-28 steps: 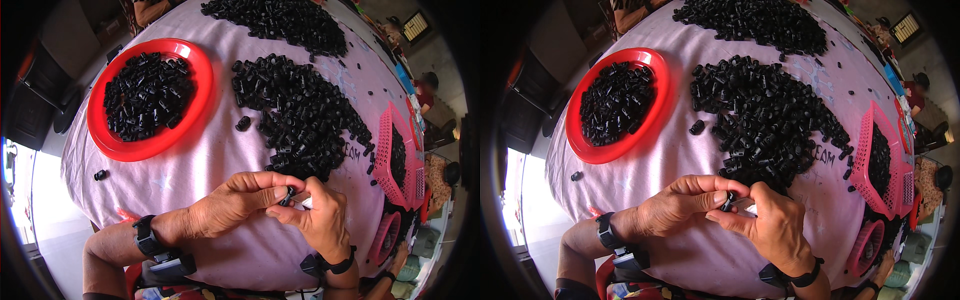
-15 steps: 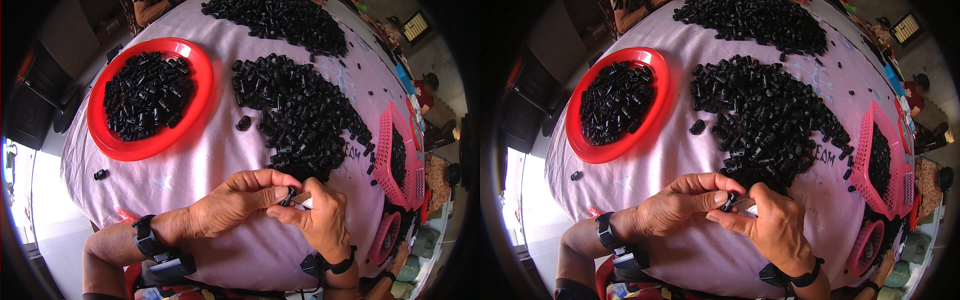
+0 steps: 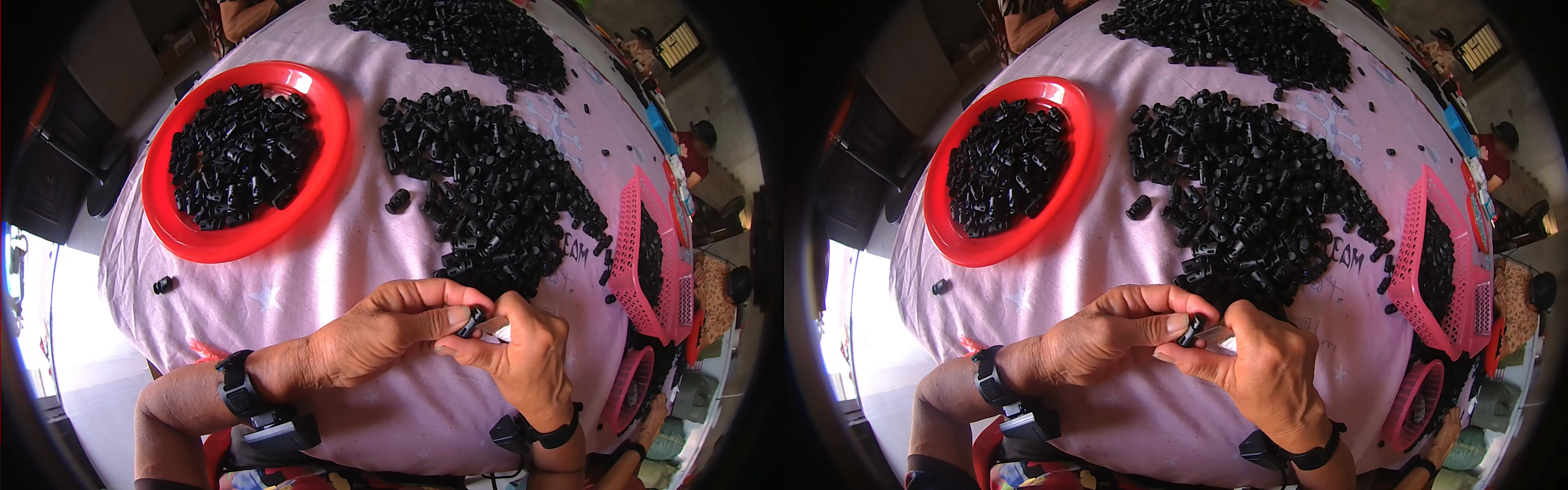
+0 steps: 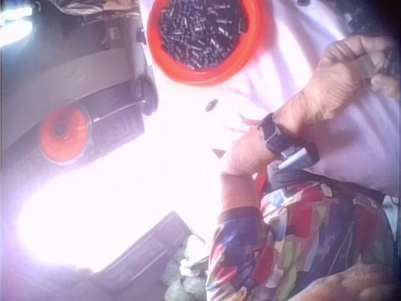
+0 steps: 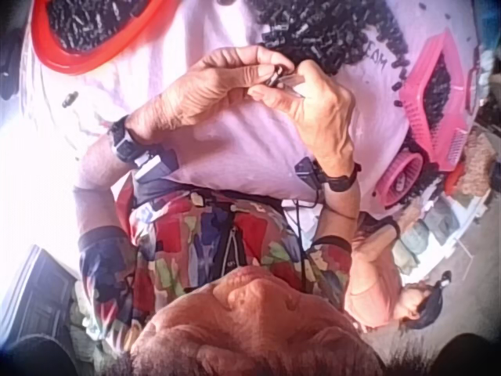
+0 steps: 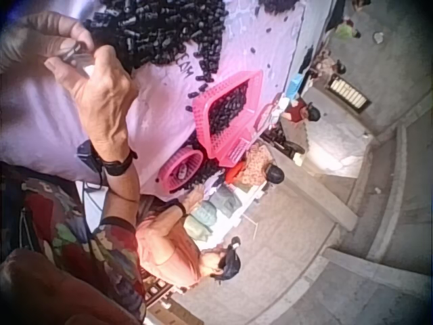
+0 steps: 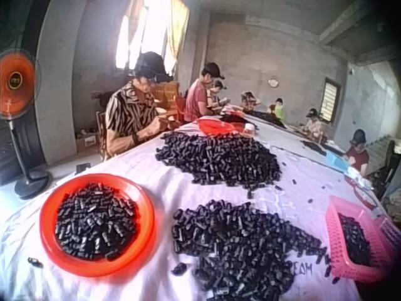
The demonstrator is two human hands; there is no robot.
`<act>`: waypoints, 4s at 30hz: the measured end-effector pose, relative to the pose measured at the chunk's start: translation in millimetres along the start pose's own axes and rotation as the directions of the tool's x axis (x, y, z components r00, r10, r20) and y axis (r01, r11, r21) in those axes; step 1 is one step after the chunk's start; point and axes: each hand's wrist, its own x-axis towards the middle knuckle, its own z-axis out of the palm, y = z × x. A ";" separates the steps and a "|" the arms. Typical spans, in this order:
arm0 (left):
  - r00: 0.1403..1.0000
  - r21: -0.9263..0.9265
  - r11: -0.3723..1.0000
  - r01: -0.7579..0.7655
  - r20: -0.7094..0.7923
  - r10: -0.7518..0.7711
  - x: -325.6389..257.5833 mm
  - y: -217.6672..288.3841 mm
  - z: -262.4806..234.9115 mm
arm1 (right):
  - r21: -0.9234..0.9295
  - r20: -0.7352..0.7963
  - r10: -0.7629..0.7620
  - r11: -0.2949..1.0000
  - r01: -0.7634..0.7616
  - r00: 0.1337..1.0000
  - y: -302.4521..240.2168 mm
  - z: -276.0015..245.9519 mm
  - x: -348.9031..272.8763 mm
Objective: Assembling small black plastic components by hand at a shared table.
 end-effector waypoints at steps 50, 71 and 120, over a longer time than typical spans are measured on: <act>1.000 -0.024 1.000 0.005 -0.012 -0.005 0.6 -3.1 -0.2 | -0.019 0.045 -0.020 1.000 0.021 0.999 -4.1 -1.1 0.4; 0.998 -0.208 0.976 0.058 0.034 -0.052 1.3 -4.0 -5.3 | 0.665 0.010 0.013 0.747 -0.017 1.000 -6.6 -7.1 5.0; 0.999 -0.003 0.999 0.039 0.011 -0.039 -1.9 4.0 -4.2 | 0.562 0.064 -0.088 0.826 0.038 0.994 4.8 -7.8 6.4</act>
